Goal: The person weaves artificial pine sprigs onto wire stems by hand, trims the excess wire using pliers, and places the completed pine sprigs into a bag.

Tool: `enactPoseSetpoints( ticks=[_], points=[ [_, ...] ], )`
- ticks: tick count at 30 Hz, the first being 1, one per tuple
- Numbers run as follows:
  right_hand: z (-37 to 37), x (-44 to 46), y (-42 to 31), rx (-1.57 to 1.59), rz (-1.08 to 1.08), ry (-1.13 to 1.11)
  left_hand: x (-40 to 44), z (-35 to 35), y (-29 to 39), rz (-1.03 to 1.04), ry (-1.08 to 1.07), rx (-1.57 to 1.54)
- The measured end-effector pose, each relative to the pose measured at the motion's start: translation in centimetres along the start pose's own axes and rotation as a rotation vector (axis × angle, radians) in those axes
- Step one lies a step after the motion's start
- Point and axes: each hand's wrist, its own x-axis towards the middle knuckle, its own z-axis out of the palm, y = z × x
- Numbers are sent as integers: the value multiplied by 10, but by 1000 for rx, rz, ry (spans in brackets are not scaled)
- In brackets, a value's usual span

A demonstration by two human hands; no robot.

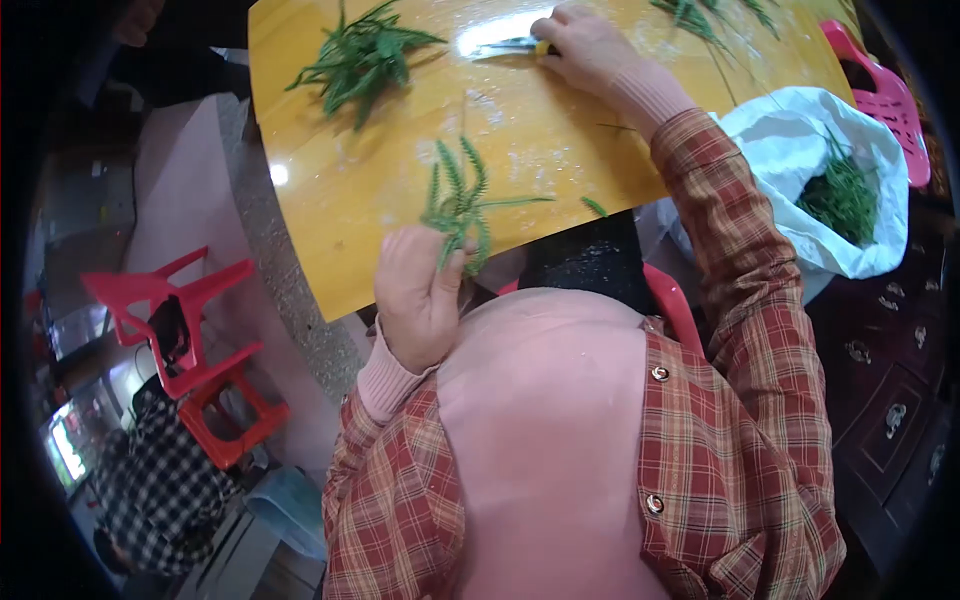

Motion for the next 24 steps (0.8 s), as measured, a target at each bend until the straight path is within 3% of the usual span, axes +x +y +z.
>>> enactPoseSetpoints(
  ticks=[5, 7, 10, 12, 16, 19, 22, 23, 24],
  points=[
    [-3, -4, -11, 45, -126, 345, -1, 3, -5, -96, 24, -151],
    [-20, -24, -41, 432, -8, 203, 6, 6, -8, -24, 14, -80],
    [-44, -49, -81, 1335, 383, -234, 19, 8, -10, 157, -38, 102],
    [-41, -52, -91, 1385, 432, -230, 24, 9, -10, 243, -74, 168],
    [-38, -52, -107, 1535, 417, -130, 28, 9, -7, 219, -133, 159],
    [-25, -54, -122, 926, -23, 439, 22, 12, -14, 36, -124, -2],
    [-35, -66, -133, 1067, -120, 445, 18, 15, -9, -226, -55, -269],
    [-34, -71, -126, 1047, -69, 407, 21, 11, -5, -189, -99, -218],
    [-36, -75, -120, 1276, 100, 366, 22, 13, -4, -139, -111, -211]
  ],
)
